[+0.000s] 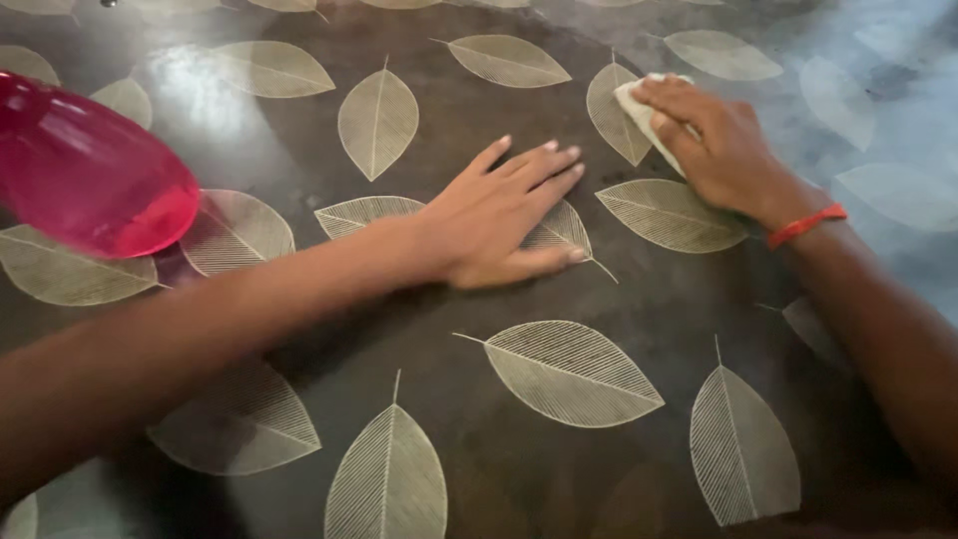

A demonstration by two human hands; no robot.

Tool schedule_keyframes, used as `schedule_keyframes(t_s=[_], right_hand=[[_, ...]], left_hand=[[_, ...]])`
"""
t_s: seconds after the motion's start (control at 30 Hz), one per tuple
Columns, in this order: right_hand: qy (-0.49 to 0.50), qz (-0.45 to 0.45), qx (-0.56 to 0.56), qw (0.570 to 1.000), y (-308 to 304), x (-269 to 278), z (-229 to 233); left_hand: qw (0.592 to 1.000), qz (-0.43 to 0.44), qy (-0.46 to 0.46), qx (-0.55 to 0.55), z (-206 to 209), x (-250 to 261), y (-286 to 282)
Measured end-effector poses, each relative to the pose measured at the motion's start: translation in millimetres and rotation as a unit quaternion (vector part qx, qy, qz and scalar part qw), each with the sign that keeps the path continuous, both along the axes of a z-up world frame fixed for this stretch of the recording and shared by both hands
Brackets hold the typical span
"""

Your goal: The person wipes a dark tabletop with a white cloth while occasionally spraying it with a pink spray bottle. The person moves the cloth across the surface in circular and back-and-forth motions, covering multiple areas of the table.

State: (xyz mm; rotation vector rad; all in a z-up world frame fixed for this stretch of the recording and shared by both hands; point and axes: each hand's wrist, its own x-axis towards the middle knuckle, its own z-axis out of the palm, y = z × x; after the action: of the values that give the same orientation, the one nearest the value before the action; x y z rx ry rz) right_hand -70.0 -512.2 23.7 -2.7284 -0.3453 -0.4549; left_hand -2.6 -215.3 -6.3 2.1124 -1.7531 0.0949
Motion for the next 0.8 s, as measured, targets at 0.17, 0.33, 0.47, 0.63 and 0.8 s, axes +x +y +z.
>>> schedule_keyframes(t_s=[0.17,0.33,0.47,0.63,0.8], right_hand=[[-0.015,-0.010,0.012,1.000,-10.4,-2.0,-2.0],[-0.025,-0.024,0.001,0.999,-14.5,-8.3,1.6],[-0.043,0.000,-0.005,0.999,-9.2,-10.8,2.0],[-0.034,0.034,0.010,0.999,5.1,-17.0,2.4],[-0.035,0.040,-0.001,0.999,-3.2,-13.2,-0.9]], left_hand=[[0.998,0.007,0.002,0.068,6.8,26.2,-48.1],[0.996,0.000,0.002,0.091,9.6,33.8,-59.1],[0.998,0.006,-0.005,0.059,5.6,31.3,-59.8],[0.999,0.011,0.010,0.034,5.9,30.2,-59.3],[1.000,0.006,0.009,0.011,5.5,29.2,-56.8]])
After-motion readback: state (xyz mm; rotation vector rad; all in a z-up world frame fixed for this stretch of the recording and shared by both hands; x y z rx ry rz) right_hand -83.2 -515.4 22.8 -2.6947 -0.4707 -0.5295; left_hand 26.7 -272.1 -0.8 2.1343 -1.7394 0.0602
